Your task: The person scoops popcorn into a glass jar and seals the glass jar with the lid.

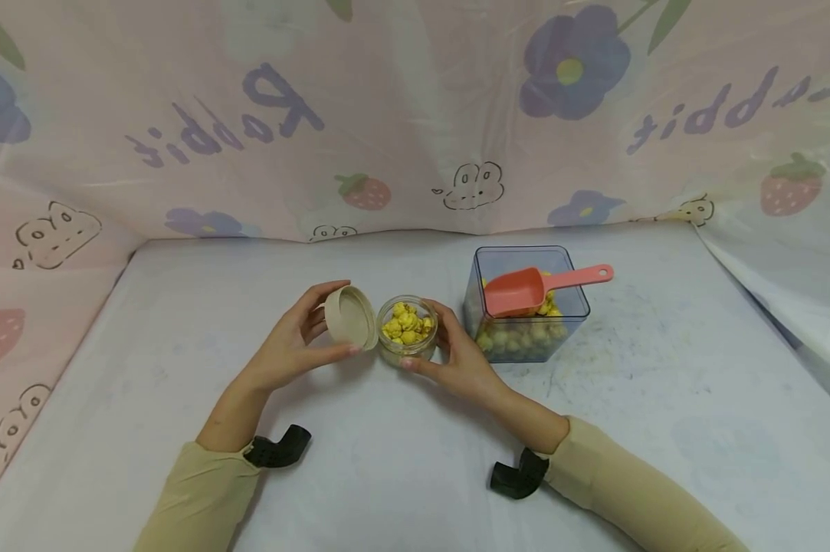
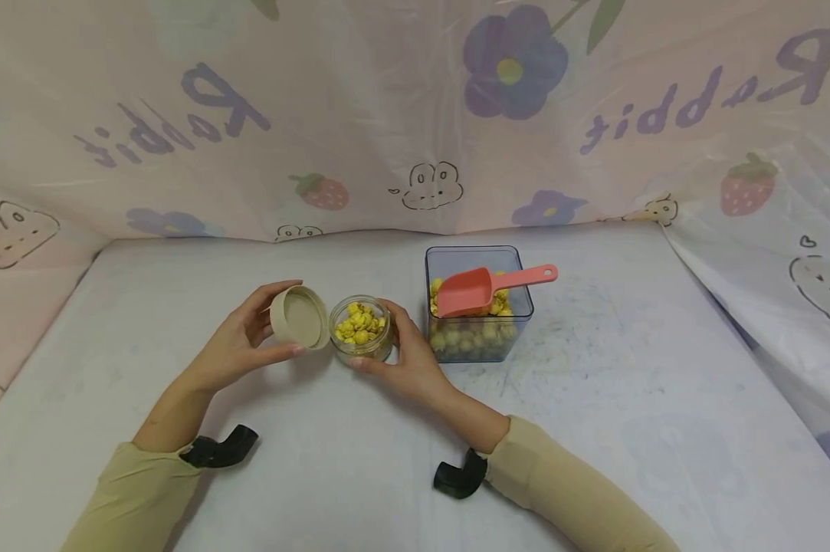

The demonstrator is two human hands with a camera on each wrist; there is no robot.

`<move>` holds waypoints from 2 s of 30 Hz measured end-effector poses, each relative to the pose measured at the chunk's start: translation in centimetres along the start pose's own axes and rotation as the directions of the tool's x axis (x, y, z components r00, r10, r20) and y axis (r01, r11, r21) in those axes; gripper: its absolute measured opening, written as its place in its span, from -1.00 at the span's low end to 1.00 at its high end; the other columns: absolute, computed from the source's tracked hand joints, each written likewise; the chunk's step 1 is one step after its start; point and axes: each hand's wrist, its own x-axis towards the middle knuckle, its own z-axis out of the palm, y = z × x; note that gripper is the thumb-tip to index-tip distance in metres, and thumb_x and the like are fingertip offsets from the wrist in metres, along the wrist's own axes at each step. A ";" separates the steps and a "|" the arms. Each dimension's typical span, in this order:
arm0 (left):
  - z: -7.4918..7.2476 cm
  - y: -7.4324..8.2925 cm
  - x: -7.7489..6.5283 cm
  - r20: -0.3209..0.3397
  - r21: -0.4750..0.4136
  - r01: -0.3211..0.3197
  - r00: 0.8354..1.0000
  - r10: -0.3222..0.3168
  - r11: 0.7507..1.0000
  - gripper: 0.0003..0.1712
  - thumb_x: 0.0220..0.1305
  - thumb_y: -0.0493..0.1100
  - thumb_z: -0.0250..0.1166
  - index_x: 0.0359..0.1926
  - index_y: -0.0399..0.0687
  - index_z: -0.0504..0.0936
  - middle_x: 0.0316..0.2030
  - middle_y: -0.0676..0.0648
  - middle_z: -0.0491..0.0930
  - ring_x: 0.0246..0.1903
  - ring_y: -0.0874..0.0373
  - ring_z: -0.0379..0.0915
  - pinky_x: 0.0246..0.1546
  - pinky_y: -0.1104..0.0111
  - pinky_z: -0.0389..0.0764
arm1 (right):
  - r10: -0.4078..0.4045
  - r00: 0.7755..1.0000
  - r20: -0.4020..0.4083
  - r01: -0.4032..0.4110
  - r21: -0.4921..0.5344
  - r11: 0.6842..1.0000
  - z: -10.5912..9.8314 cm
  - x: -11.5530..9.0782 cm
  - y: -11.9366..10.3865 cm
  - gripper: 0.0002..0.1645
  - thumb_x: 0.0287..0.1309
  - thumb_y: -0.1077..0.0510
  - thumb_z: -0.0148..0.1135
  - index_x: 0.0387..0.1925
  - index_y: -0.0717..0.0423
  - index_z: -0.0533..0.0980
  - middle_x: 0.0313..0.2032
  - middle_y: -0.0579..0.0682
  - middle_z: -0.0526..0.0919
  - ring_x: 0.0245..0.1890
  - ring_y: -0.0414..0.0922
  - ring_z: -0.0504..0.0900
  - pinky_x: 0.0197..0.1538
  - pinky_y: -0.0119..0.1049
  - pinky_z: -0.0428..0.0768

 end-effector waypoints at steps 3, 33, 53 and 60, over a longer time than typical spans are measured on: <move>0.4 0.0 0.4 -0.012 -0.025 -0.012 1.000 0.012 1.000 -0.03 -0.06 -0.46 0.46 0.38 -0.13 0.20 0.22 -0.18 0.32 0.14 0.03 0.42 0.16 0.56 0.44 | -0.002 1.000 0.003 0.002 0.003 1.000 0.0 0.0 0.1 0.04 0.00 0.21 0.45 0.42 0.05 0.06 0.35 0.16 0.28 0.35 0.07 0.29 0.41 -0.03 0.26; 2.6 0.5 2.0 -0.042 0.021 -0.085 0.995 0.086 0.996 -0.02 -0.08 -0.34 0.51 0.38 -0.01 0.27 0.28 -0.01 0.28 0.24 0.07 0.24 0.16 0.21 0.48 | -0.029 1.000 0.010 0.028 0.009 1.000 -0.1 0.0 0.2 0.03 0.02 0.23 0.43 0.42 0.08 0.04 0.34 0.16 0.28 0.36 0.07 0.28 0.41 -0.01 0.25; 3.4 0.8 2.2 -0.060 0.137 -0.007 0.998 0.016 0.991 -0.01 -0.17 -0.30 0.57 0.32 -0.18 0.29 0.24 -0.14 0.40 0.24 0.00 0.29 0.26 0.06 0.34 | -0.052 0.999 0.006 0.052 0.022 0.998 0.0 0.0 0.3 0.02 0.01 0.26 0.43 0.42 0.06 0.06 0.31 0.15 0.33 0.32 0.07 0.33 0.38 0.01 0.29; 3.6 0.6 2.3 -0.061 0.168 -0.037 0.997 0.048 0.985 -0.01 -0.18 -0.31 0.58 0.31 -0.23 0.29 0.22 -0.16 0.40 0.23 0.00 0.28 0.27 0.09 0.33 | -0.047 0.999 0.007 0.047 0.025 0.999 0.0 0.0 0.4 0.03 0.01 0.26 0.44 0.42 0.06 0.06 0.32 0.15 0.32 0.32 0.08 0.33 0.38 0.01 0.28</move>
